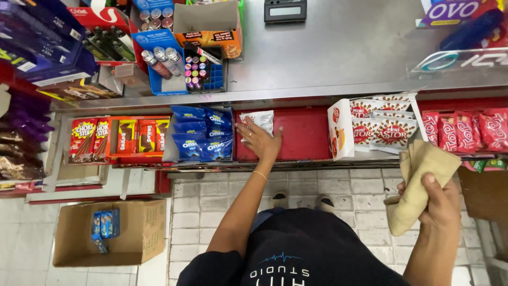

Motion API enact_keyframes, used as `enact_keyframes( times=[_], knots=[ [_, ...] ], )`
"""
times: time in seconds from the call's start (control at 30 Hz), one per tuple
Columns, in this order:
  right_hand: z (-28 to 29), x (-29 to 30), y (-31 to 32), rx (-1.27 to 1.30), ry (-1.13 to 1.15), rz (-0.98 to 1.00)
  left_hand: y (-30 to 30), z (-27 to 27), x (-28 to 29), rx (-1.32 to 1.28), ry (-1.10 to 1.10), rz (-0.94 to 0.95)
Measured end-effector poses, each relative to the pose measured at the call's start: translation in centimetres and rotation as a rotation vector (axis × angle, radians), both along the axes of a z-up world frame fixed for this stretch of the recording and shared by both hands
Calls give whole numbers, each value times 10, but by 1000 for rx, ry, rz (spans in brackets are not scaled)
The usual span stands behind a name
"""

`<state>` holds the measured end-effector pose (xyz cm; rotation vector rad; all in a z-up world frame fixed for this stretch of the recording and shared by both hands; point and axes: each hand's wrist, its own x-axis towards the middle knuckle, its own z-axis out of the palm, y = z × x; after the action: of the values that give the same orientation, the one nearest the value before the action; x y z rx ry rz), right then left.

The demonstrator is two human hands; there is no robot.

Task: Wiping individual snack packets with a cloth and organizing them on the grocery store shelves.

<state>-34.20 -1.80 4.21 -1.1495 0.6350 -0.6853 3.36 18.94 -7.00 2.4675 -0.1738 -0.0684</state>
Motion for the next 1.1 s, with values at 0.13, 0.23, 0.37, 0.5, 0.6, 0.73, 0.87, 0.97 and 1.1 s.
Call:
enact_keyframes(
  times=[0.13, 0.23, 0.37, 0.5, 0.6, 0.73, 0.87, 0.97, 1.1],
  knots=[
    [-2, -14, 32, 283, -185, -110, -2, -4, 14, 55, -38, 6],
    [-10, -29, 50, 342, -84, -75, 13, -4, 15, 79, 19, -55],
    [13, -19, 86, 413, -278, -133, 46, 36, 0, -536, 11, -150],
    [29, 4, 115, 390, -334, -120, 63, 59, 0, -1515, 969, -79],
    [53, 48, 126, 267, -406, -12, 61, 90, -13, -1469, 1166, -144],
    [46, 84, 142, 141, -132, -168, 47, 90, -40, -1414, 1270, -129],
    [56, 120, 145, -332, 28, -15, 44, 73, -48, -1358, 1217, -101],
    [67, 144, 155, -761, 116, 89, 48, 63, -59, -1303, 1122, -105],
    [101, 164, 176, -1084, 548, 258, 49, 69, -71, -1324, 1029, -205]
  ],
)
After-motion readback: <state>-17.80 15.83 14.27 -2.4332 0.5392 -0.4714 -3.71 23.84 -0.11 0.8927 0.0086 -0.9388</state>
